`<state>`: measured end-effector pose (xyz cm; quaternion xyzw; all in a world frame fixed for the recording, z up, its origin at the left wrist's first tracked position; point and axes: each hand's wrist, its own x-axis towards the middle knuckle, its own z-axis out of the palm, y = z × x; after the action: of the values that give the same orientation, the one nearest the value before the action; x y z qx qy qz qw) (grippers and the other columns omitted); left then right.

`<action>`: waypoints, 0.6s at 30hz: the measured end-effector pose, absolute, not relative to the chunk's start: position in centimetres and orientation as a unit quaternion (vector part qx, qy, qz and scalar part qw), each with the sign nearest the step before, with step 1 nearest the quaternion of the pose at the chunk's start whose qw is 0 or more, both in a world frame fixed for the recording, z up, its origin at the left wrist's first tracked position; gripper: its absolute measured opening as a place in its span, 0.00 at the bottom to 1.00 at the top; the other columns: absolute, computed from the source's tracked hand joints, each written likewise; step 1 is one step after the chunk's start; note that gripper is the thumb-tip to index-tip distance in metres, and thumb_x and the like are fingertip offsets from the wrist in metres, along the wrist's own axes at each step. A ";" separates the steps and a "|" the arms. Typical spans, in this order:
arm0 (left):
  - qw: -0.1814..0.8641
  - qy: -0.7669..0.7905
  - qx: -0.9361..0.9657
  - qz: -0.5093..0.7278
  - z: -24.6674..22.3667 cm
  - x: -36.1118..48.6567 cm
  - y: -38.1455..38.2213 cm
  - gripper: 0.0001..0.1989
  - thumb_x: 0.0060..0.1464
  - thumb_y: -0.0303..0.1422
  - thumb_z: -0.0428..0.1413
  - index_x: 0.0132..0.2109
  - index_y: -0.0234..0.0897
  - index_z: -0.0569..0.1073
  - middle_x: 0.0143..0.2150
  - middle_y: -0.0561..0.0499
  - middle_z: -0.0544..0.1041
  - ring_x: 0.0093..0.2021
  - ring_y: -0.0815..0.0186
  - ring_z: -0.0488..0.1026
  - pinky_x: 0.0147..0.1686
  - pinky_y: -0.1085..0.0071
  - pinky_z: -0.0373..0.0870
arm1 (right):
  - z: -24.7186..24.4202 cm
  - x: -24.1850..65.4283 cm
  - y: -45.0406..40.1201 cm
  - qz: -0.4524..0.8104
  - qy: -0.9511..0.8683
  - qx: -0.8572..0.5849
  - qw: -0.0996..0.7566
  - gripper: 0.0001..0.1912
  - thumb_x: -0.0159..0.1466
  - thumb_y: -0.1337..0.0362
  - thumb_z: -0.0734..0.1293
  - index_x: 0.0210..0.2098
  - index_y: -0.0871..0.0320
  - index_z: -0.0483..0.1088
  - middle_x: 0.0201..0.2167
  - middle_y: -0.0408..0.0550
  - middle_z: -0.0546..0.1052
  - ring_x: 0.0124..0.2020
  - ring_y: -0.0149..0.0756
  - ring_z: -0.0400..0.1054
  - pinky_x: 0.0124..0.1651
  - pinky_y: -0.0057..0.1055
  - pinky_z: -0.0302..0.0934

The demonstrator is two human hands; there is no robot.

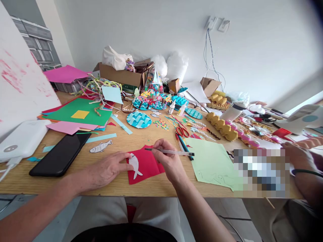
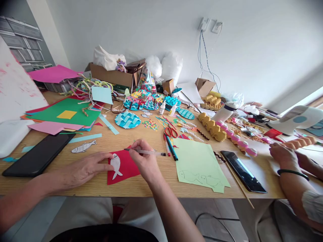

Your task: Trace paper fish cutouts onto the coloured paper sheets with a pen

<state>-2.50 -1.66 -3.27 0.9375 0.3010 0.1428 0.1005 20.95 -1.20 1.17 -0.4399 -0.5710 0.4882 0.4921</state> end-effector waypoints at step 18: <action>0.038 0.317 0.937 0.144 -5.0 -2.2 -3.0 0.20 0.62 0.28 0.45 0.56 0.57 0.65 0.64 0.50 0.55 0.61 0.53 0.57 0.54 0.54 0.62 | -2.1 20.2 -2.9 0.440 -0.673 -0.473 0.359 0.03 0.52 0.70 0.58 0.24 0.57 0.61 0.19 0.38 0.64 0.21 0.27 0.56 0.24 0.23 0.50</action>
<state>-2.21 -2.99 -4.98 0.9365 0.3174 0.1439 0.0383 20.19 -2.88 -2.09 -0.4734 -0.6734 0.4400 0.3590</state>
